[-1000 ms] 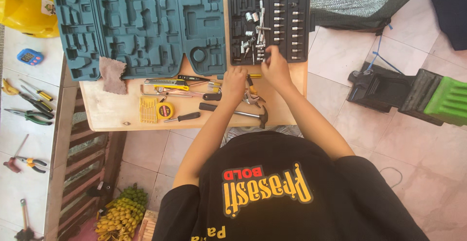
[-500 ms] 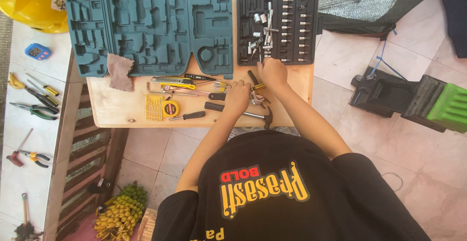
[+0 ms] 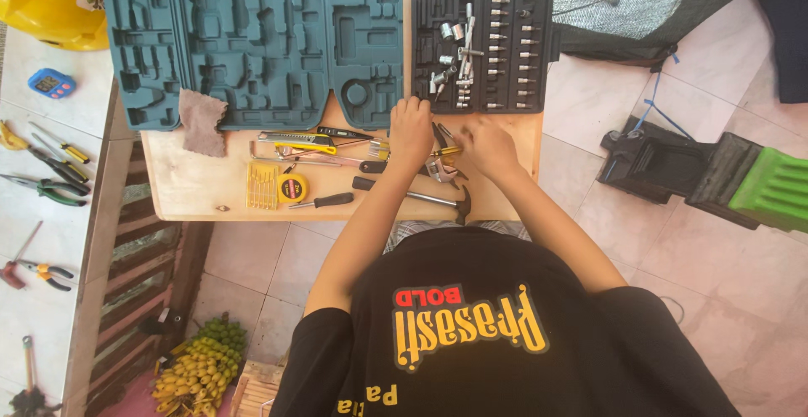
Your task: The person opens a toolbox, removes various hand tools including a hammer, wrenches, pliers, and screwdrivers onto the table, and unloads socket bits from a socket set case.
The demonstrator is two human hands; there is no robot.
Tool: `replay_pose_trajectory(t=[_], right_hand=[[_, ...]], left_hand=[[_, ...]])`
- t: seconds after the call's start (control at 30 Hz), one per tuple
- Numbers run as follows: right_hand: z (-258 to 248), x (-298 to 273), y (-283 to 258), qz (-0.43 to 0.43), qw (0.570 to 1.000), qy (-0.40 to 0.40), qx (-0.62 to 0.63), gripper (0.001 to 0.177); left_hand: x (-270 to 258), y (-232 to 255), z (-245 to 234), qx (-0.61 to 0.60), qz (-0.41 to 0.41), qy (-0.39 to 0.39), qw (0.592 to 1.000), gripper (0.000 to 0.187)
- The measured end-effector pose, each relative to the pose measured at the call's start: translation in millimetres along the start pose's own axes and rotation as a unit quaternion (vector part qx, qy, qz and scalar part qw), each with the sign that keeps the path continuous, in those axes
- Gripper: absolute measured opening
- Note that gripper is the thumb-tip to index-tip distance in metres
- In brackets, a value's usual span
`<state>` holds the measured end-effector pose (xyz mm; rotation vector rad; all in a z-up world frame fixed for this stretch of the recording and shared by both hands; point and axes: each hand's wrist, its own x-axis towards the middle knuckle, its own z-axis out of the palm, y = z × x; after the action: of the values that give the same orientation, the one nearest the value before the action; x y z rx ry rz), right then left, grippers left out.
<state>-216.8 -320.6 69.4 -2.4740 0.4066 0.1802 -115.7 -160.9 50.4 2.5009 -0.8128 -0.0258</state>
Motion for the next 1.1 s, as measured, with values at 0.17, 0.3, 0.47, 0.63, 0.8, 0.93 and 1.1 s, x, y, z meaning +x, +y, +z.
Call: replay_pose_trajectory(t=[0.17, 0.3, 0.47, 0.63, 0.8, 0.93, 1.1], right_hand=[[6.7, 55.7, -19.2, -0.123, 0.983, 0.134, -0.01, 0.031], [17.2, 89.8, -30.3, -0.181, 0.959, 0.139, -0.169, 0.045], [41.5, 107.4, -22.2, -0.153, 0.954, 0.109, -0.234, 0.041], [46.5, 114.2, -12.9, -0.15, 0.956, 0.102, -0.232, 0.041], [39.2, 122.4, -9.1, -0.155, 0.959, 0.028, -0.234, 0.031], [36.8, 112.8, -6.6, -0.155, 0.97, 0.032, -0.183, 0.026], [22.7, 86.5, -10.8, -0.09, 0.992, 0.082, -0.039, 0.013]], left_hand=[[2.7, 1.3, 20.1, 0.116, 0.022, -0.039, 0.992, 0.027], [0.5, 0.6, 28.9, 0.158, 0.039, 0.004, 0.987, 0.03], [4.8, -7.5, 36.3, 0.202, 0.058, -0.01, 0.978, 0.022], [9.5, -6.2, 31.2, 0.209, 0.06, -0.025, 0.976, 0.019], [19.8, -8.4, 18.3, 0.201, 0.086, -0.061, 0.974, 0.013], [26.7, -9.6, 13.2, 0.189, 0.095, -0.084, 0.974, 0.01], [31.8, -7.9, 17.1, 0.198, 0.092, -0.096, 0.971, 0.007]])
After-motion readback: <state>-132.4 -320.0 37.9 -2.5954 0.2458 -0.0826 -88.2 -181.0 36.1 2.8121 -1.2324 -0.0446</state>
